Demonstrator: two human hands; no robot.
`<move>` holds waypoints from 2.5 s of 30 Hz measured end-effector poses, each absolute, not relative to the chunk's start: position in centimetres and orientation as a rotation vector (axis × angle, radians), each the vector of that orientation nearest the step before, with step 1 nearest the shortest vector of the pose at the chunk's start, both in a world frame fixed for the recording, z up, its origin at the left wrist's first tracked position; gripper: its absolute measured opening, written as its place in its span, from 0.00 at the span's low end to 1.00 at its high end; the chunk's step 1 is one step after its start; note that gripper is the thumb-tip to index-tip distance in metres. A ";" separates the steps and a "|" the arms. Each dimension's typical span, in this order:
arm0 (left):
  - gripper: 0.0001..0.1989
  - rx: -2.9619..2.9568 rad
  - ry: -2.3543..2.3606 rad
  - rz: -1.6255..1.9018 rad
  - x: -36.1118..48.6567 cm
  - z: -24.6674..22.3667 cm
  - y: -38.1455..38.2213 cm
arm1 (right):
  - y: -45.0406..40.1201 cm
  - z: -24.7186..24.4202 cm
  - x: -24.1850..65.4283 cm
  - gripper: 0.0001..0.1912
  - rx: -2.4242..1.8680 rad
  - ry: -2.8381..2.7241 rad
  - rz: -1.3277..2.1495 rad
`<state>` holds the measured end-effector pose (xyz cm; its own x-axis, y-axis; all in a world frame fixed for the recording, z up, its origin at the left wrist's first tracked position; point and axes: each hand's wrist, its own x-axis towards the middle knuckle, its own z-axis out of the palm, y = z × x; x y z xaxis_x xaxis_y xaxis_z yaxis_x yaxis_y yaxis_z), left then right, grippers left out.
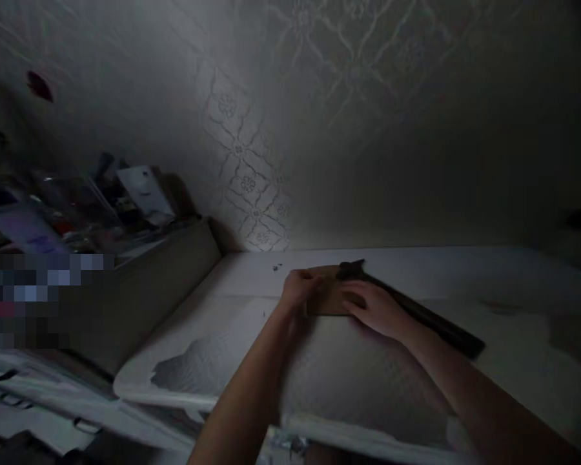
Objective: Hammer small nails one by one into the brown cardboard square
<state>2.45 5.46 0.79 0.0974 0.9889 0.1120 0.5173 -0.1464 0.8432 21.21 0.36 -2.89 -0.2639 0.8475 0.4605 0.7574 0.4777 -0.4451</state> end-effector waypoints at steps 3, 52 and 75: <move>0.15 1.806 1.535 0.870 2.6 0.7 5.3 | 0.3 -2.9 21.2 0.15 -1.318 -2.056 0.167; 0.18 1.792 1.497 0.760 2.4 0.4 5.3 | -0.4 -1.3 23.5 0.10 -2.114 -1.845 -0.206; 0.36 1.505 1.340 0.860 2.7 1.8 4.6 | -1.4 -0.6 21.5 0.13 -1.750 -1.862 -0.222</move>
<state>2.74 4.57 1.83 0.1653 0.9836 -0.0719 0.3445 0.0107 0.9387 21.46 -1.36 -0.63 0.0176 0.8633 0.5045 0.9576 0.1305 -0.2567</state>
